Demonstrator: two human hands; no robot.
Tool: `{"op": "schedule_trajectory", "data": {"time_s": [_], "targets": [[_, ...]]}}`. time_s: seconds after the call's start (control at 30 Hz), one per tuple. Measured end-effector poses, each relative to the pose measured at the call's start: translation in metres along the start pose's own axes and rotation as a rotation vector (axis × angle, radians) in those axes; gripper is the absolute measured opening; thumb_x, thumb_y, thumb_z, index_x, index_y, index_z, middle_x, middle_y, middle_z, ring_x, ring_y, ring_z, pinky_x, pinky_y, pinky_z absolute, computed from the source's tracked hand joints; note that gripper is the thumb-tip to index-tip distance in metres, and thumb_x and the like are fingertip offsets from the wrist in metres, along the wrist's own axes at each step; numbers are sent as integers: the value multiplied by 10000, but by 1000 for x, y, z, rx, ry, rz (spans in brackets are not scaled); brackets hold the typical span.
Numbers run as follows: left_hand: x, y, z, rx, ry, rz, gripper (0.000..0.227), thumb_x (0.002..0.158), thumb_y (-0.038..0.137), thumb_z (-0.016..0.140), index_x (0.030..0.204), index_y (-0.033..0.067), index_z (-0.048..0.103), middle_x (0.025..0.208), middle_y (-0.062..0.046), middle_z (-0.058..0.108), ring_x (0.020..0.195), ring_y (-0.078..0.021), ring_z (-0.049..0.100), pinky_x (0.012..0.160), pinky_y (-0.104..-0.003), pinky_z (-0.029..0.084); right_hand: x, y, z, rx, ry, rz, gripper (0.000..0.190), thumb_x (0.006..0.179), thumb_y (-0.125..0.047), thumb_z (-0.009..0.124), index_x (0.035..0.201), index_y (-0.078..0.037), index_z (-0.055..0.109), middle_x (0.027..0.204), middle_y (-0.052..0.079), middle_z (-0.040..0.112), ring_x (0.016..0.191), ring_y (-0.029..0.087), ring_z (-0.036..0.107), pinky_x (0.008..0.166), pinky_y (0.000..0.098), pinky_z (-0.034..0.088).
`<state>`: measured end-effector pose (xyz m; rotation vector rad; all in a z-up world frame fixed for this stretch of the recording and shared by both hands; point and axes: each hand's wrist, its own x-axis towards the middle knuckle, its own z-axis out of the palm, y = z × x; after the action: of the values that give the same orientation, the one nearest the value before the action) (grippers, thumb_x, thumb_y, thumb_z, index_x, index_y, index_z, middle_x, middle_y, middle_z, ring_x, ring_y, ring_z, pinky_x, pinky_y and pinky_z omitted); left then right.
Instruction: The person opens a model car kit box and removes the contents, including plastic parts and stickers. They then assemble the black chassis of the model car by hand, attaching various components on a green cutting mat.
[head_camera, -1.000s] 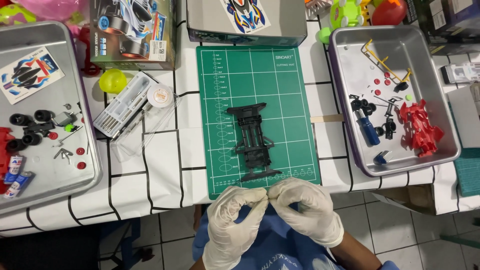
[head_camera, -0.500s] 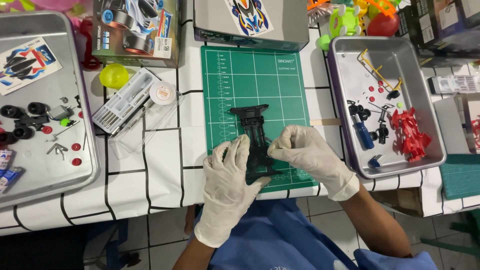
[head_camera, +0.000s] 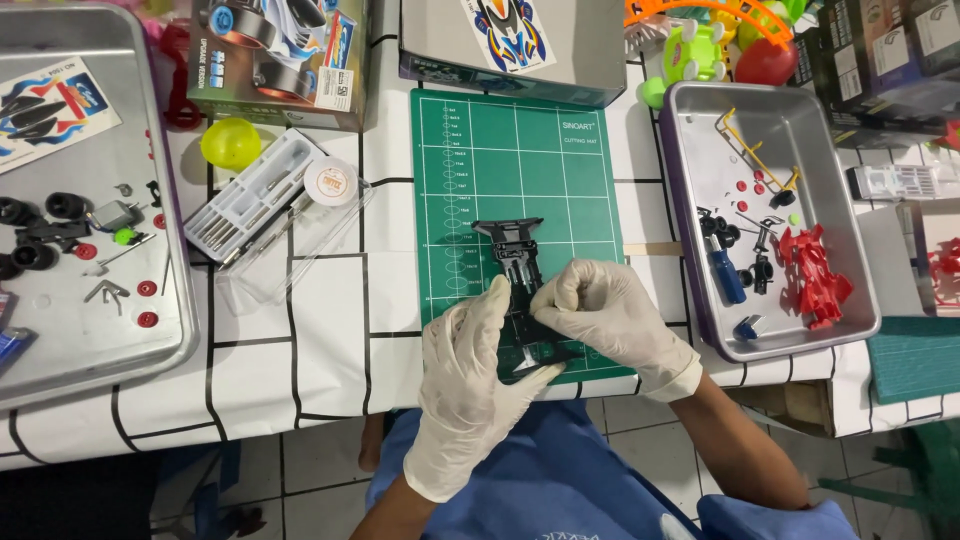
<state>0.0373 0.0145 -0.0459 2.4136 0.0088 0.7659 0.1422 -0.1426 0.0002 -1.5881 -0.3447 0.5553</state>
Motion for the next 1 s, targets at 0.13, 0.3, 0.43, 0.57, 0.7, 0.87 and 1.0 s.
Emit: {"op": "schedule_trajectory", "data": {"time_s": [0.13,0.3,0.43,0.57,0.7,0.87,1.0], "targets": [[0,2,-2,-75,-1,7,1085,710,552,1016,1485,33,462,1396,-106,629,1159,-264,646,1019,-396,506,-9,-5,8,-51,-11,-144,372,858,83,718,678,-155,496,751,69,692,701,129,655,634,251,532],[-5,5,-2,-109,86,35,1052,788,577,985,1505,34,440,1455,-44,590,1175,-237,616,1025,-325,591,-22,-4,25,-323,170,-458,377,855,105,738,706,-132,486,787,44,715,767,156,740,801,285,650],[-4,14,-7,-152,140,65,1016,808,509,1010,1496,19,445,1409,-88,615,1143,-238,633,972,-315,645,-23,-6,22,-593,184,-714,392,814,128,764,737,-123,472,792,48,740,702,129,735,709,237,652],[-10,13,-7,-221,105,58,980,807,463,1009,1489,43,446,1379,-83,686,1149,-209,682,1004,-340,544,-28,-7,18,-735,173,-831,390,808,121,779,760,-101,462,807,74,739,687,168,732,640,264,593],[-18,14,-2,-267,102,49,1076,792,487,1021,1555,97,371,1396,-47,699,1195,-187,684,1008,-339,525,-33,-7,9,-742,64,-823,341,840,99,769,842,-99,491,832,45,705,760,154,740,666,262,591],[-17,14,-2,-295,72,68,1081,799,481,1017,1555,78,358,1413,-72,681,1228,-200,687,1056,-365,517,-36,-16,3,-732,10,-790,342,854,101,736,869,-110,466,860,47,712,752,157,722,660,275,547],[-14,8,4,-394,120,109,1068,788,412,1041,1552,77,373,1399,-89,677,1245,-205,702,1016,-349,553,-39,-26,-2,-676,16,-689,315,851,65,736,811,-116,481,879,50,745,774,155,754,716,253,629]]}}
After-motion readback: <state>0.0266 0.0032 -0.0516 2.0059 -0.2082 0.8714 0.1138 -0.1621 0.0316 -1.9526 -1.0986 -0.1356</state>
